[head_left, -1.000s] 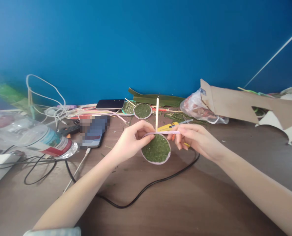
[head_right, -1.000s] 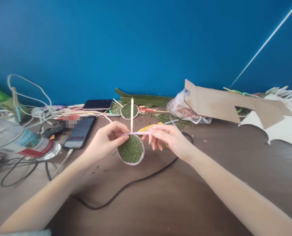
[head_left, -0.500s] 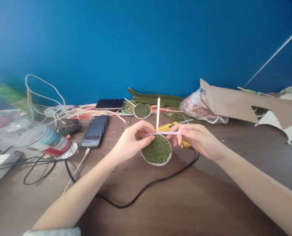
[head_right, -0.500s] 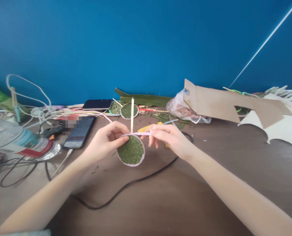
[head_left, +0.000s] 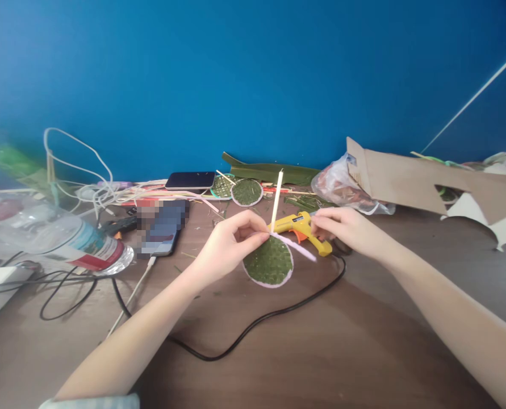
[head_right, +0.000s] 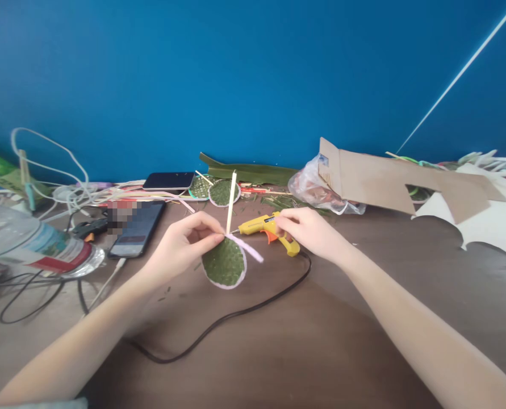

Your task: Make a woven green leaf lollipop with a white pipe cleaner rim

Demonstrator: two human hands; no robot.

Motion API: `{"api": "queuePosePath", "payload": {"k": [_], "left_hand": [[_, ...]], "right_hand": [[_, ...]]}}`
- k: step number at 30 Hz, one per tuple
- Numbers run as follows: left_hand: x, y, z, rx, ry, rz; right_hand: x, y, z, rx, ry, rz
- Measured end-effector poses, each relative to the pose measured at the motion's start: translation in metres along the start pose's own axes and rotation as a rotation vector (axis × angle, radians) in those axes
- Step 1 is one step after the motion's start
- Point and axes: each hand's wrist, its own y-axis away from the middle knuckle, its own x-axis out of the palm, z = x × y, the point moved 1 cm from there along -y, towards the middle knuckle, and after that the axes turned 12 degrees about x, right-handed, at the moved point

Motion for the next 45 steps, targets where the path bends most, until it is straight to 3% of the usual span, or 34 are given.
{"api": "queuePosePath", "payload": {"k": [3,8,16,20,23,24,27,30,38,45], "left_hand": [[-0.001,0.001,-0.001,0.000,-0.007,-0.003],[0.000,0.002,0.000,0.005,0.003,0.003],[0.000,0.003,-0.005,0.041,0.032,-0.015],[0.001,0.003,-0.007,0.062,0.008,-0.055],[0.002,0.004,-0.005,0.073,-0.050,-0.104],[0.003,0.005,-0.004,0.079,-0.076,-0.120],[0.004,0.006,-0.003,0.108,-0.163,-0.160],[0.005,0.007,-0.004,0.144,-0.220,-0.176],[0.013,0.011,-0.010,0.215,-0.271,-0.160],[0.019,0.013,-0.016,0.270,-0.229,-0.131]], "right_hand": [[0.000,-0.009,-0.013,0.171,0.348,-0.190],[0.017,-0.016,-0.021,0.221,0.551,-0.181],[0.020,-0.019,-0.023,0.217,0.509,-0.104],[0.016,-0.012,-0.014,0.194,0.504,-0.220],[0.013,0.002,0.002,0.118,0.335,-0.288],[0.012,0.008,0.008,0.070,0.238,-0.260],[0.015,0.029,0.026,-0.064,-0.037,0.053],[0.022,0.049,0.038,-0.067,-0.117,0.193],[0.056,0.073,0.047,-0.185,-0.163,0.159],[0.068,0.072,0.055,-0.291,-0.112,0.125]]}}
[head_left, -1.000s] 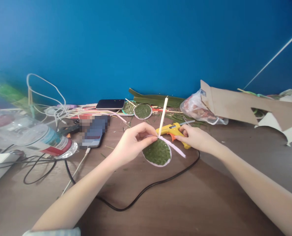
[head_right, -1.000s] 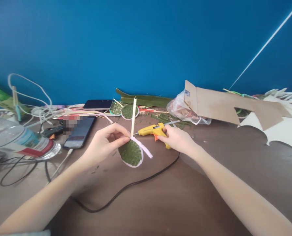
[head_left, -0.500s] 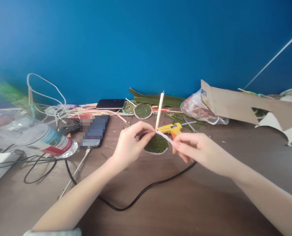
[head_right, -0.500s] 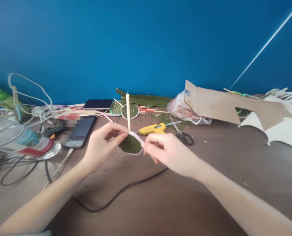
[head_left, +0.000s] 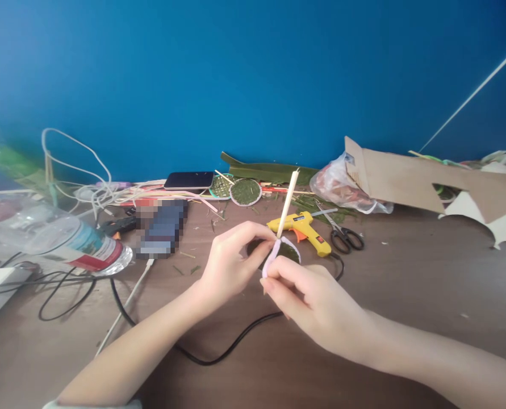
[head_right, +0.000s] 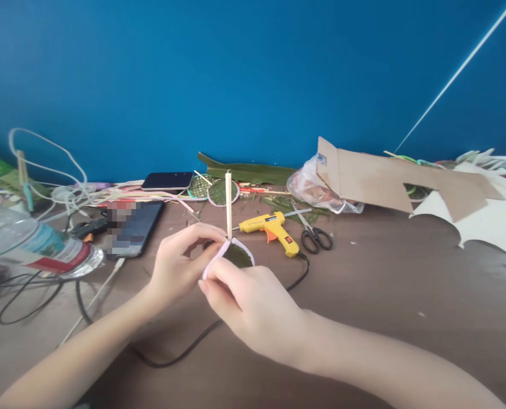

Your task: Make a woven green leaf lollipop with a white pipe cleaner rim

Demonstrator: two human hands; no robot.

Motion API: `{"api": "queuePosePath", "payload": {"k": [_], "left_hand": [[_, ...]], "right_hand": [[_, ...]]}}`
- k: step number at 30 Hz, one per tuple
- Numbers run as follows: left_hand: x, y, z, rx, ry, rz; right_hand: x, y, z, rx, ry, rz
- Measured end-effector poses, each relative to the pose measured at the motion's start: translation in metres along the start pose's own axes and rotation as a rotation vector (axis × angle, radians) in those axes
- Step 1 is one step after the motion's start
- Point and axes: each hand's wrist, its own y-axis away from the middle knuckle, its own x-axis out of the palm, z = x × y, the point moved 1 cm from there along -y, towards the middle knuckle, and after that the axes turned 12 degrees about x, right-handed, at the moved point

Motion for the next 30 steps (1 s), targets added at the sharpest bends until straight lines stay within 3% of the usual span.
{"api": "queuePosePath", "payload": {"k": [6,10,11,14,18,23,30], "left_hand": [[0.001,0.001,0.000,0.009,0.016,0.000],[-0.002,0.001,0.003,0.038,-0.007,-0.009],[-0.003,0.000,0.004,0.046,-0.012,-0.010],[-0.007,-0.002,0.008,0.035,-0.018,-0.029],[-0.009,-0.004,0.012,-0.006,-0.004,-0.090],[-0.009,-0.005,0.014,0.017,0.005,-0.120],[-0.010,-0.005,0.015,0.049,-0.015,-0.137]], "right_hand": [[0.003,-0.002,-0.001,-0.019,0.036,0.010],[-0.018,-0.003,0.001,-0.057,0.104,0.064],[-0.028,-0.005,0.000,-0.010,0.104,0.042],[-0.059,-0.015,-0.012,0.189,0.221,-0.206],[-0.078,-0.033,-0.040,0.510,0.643,-0.291],[-0.068,-0.049,-0.066,0.599,0.835,-0.134],[-0.070,-0.054,-0.085,0.449,0.741,-0.042]]}}
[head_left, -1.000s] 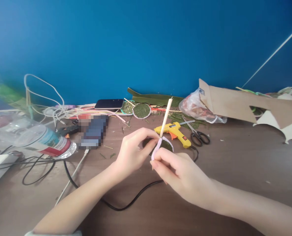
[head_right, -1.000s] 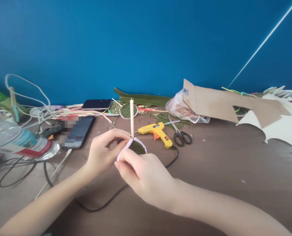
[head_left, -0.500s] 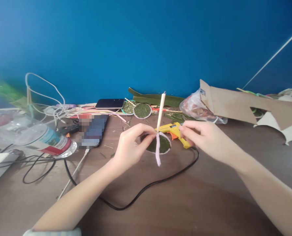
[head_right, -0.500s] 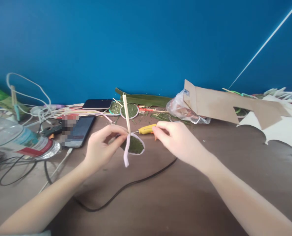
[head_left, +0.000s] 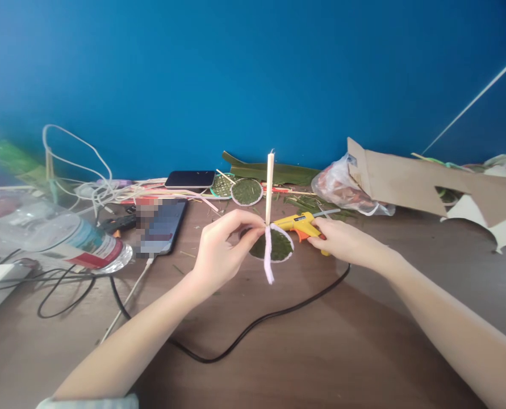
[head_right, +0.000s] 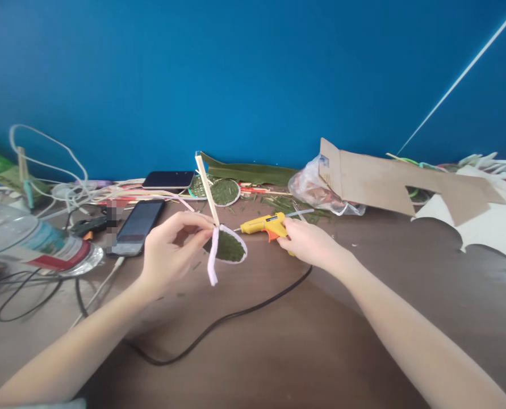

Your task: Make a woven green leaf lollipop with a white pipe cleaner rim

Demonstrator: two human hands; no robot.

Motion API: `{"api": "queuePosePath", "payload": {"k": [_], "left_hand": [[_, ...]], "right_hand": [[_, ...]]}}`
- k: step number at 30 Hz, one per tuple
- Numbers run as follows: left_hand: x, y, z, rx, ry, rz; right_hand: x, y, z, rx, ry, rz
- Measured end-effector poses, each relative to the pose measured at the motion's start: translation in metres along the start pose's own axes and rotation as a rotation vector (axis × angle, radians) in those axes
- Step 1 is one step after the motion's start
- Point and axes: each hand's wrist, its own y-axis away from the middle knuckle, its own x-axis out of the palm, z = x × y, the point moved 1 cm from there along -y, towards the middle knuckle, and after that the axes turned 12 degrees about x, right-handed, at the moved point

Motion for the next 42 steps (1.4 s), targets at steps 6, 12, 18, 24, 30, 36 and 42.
{"api": "queuePosePath", "payload": {"k": [6,12,18,24,30,36,42], "left_hand": [[-0.006,-0.005,0.002,0.006,-0.016,-0.044],[-0.010,-0.008,0.011,-0.004,-0.048,-0.078],[-0.010,-0.007,0.011,-0.003,-0.046,-0.063],[-0.011,-0.007,0.008,0.018,-0.045,-0.042],[-0.011,-0.005,0.005,0.048,-0.065,-0.034],[-0.010,-0.005,0.001,0.078,-0.081,-0.018],[-0.009,-0.004,-0.001,0.069,-0.105,-0.002]], "right_hand": [[-0.016,-0.001,-0.009,0.024,-0.324,0.042],[-0.045,0.016,-0.011,0.046,-0.944,0.073],[-0.048,0.024,-0.019,-0.227,-1.130,0.228],[-0.044,0.026,-0.017,-0.397,-1.165,0.234],[-0.043,0.031,-0.012,-0.479,-1.248,0.173],[-0.046,0.040,-0.007,-0.480,-1.208,0.162],[-0.047,0.043,-0.003,-0.452,-1.128,0.119]]}}
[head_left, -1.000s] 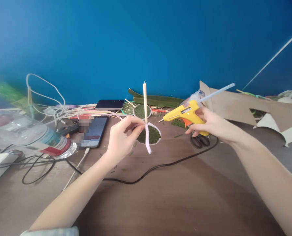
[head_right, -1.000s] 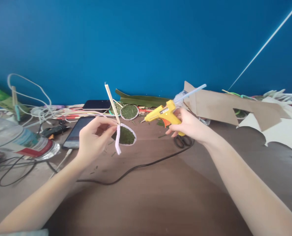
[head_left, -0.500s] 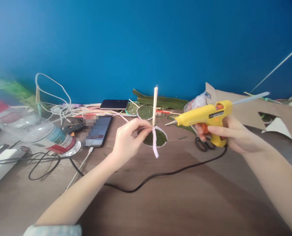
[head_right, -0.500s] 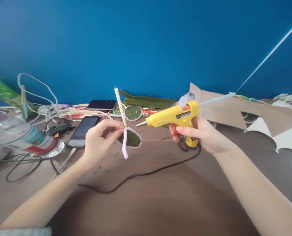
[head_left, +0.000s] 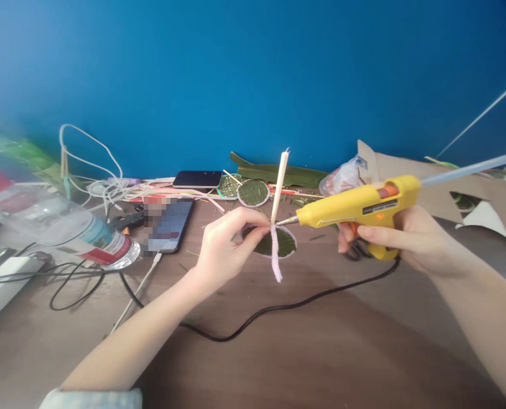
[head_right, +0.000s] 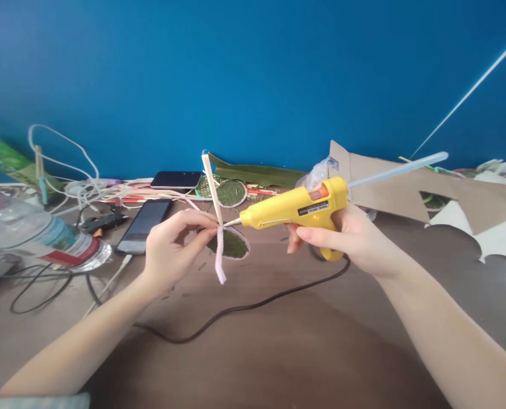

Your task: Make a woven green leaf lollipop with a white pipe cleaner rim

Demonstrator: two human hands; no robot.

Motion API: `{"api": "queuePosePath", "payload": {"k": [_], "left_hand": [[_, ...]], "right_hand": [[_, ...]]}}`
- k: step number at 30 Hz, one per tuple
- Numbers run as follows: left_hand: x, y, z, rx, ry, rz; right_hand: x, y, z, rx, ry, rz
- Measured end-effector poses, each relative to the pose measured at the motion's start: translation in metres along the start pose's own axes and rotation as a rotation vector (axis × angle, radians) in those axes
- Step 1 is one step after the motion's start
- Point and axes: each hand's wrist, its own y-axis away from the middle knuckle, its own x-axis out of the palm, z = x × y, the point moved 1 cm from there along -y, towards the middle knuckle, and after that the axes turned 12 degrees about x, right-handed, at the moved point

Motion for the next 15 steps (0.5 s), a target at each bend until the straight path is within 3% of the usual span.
{"api": "queuePosePath", "payload": {"k": [15], "left_hand": [[0.0010,0.0005,-0.0004,0.024,0.009,0.007]], "right_hand": [[-0.0042,0.0013,-0.0045,0.051,0.051,-0.013]]}}
